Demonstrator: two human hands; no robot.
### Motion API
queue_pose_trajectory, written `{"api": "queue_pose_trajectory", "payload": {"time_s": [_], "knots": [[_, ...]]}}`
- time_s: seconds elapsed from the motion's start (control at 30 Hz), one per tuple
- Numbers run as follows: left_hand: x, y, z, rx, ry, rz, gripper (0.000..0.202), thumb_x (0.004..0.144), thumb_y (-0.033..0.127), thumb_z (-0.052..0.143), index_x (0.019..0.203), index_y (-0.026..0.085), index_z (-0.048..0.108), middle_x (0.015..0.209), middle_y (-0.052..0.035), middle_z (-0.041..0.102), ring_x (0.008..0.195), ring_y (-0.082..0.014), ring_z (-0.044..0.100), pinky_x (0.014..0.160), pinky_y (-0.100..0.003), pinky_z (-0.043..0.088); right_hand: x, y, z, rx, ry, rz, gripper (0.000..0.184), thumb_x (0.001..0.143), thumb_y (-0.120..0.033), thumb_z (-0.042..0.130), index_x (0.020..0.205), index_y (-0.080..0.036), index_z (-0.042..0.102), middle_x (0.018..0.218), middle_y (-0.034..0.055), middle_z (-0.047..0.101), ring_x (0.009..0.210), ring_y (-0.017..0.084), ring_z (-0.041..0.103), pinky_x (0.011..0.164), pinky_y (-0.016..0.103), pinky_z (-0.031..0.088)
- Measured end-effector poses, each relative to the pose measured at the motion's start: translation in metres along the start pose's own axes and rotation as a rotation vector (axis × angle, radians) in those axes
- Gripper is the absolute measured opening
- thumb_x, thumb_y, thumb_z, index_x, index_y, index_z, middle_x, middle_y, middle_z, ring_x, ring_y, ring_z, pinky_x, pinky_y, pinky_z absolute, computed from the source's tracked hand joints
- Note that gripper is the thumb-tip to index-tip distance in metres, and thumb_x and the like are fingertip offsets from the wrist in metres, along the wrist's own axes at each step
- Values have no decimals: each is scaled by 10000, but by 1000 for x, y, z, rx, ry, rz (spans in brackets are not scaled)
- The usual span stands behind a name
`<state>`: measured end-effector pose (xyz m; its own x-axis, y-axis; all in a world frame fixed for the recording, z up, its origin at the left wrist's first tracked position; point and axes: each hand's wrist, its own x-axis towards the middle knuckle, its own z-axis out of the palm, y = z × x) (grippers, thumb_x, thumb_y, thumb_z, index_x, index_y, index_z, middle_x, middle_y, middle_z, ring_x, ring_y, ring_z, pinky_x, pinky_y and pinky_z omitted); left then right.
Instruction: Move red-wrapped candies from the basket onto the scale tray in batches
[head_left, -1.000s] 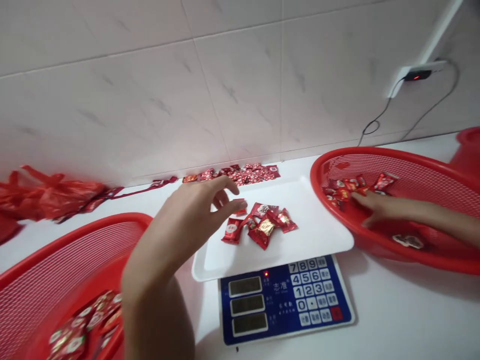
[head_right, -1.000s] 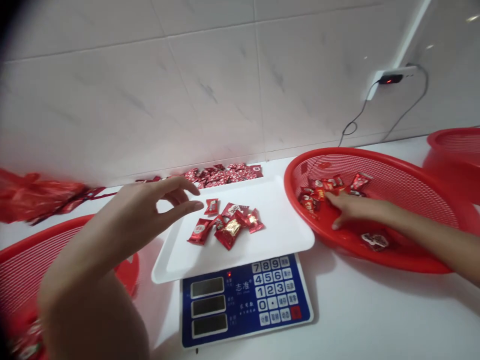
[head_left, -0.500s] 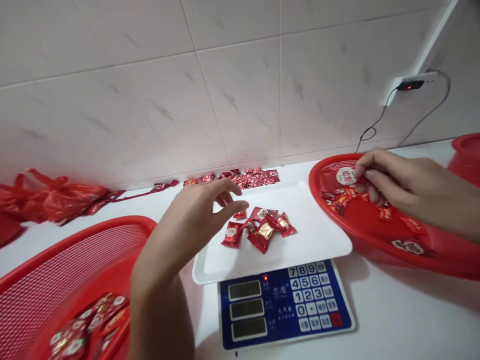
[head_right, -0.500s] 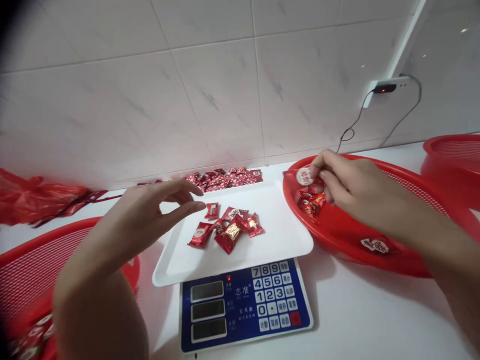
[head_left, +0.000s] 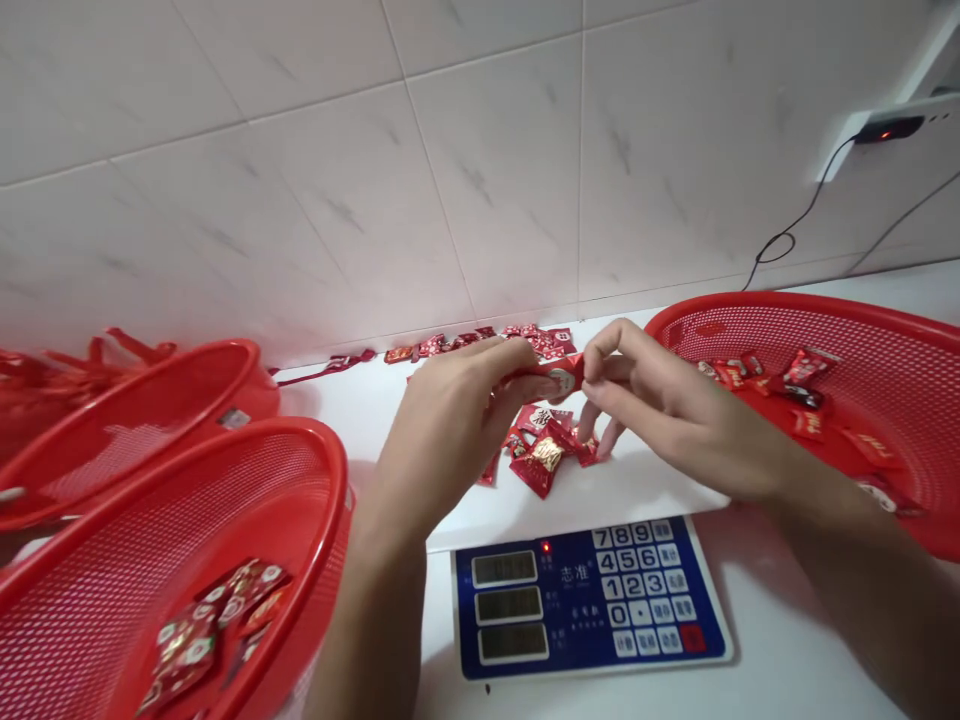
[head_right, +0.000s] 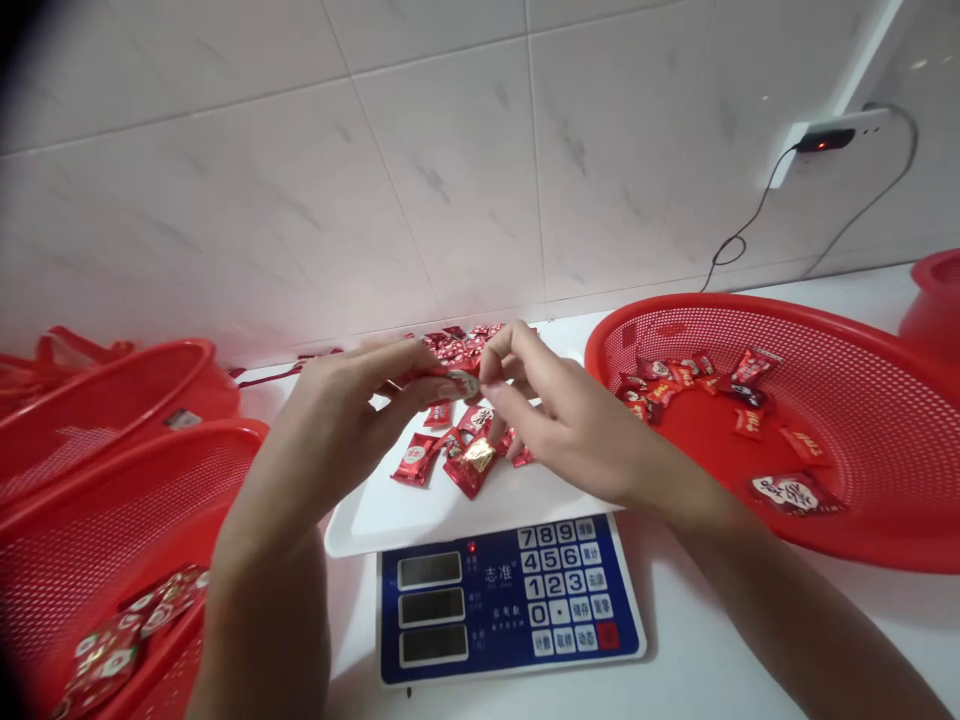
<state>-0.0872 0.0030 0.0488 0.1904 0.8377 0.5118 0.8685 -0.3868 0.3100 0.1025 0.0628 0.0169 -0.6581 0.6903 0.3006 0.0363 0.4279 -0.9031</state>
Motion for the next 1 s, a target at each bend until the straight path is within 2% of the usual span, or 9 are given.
{"api": "queue_pose_trajectory", "payload": {"time_s": [0.13,0.23,0.3,0.43,0.57,0.77,0.87,1.0], "knots": [[4,-7,7,106,36,83,149,930,191,624,783,184,645,738,8,631,594,-120,535,547,-234,370,10,7,-4,200,3,100,249,909,-393,608,937,-229,423,899,15,588,796,181,646,640,317,556],[6,-13,10,125,35,147,115,912,112,606,864,185,682,814,-7,657,664,-126,580,601,-226,407,14,10,-5,201,59,85,264,872,-357,651,904,-224,426,892,10,608,807,175,650,722,344,554],[7,-17,11,142,-1,137,194,906,72,556,931,198,701,892,-20,681,733,-140,615,646,-234,429,16,14,-5,77,100,37,201,868,-307,639,899,-220,461,947,19,617,864,178,639,781,357,536],[10,-26,14,245,-111,3,254,880,87,530,989,215,721,1009,-44,711,837,-194,650,708,-286,450,19,24,-1,-293,175,-40,77,878,-174,550,853,-209,486,925,28,627,897,192,616,787,351,493],[7,-29,6,243,-26,-95,189,883,155,574,972,230,723,986,-28,737,821,-196,667,711,-293,458,21,30,2,-507,197,-30,101,876,-105,486,856,-202,468,933,42,627,856,184,595,730,326,446],[-1,-21,-9,162,57,-127,118,884,237,616,938,238,721,894,-13,743,783,-175,679,722,-275,502,14,23,-2,-804,-75,168,32,917,-204,489,908,-194,518,889,60,646,823,225,587,650,331,380],[-1,-21,-10,165,71,-123,133,886,253,601,939,243,722,862,-5,738,766,-170,678,707,-275,513,10,16,-4,-886,-38,161,90,940,-229,469,969,-191,546,919,70,662,851,241,604,650,331,368],[-1,-22,-10,175,86,-116,137,886,256,601,935,232,727,843,-6,737,760,-164,680,687,-263,512,4,9,-7,-883,14,90,114,951,-249,468,1011,-205,555,926,53,674,864,232,623,664,321,379]]}}
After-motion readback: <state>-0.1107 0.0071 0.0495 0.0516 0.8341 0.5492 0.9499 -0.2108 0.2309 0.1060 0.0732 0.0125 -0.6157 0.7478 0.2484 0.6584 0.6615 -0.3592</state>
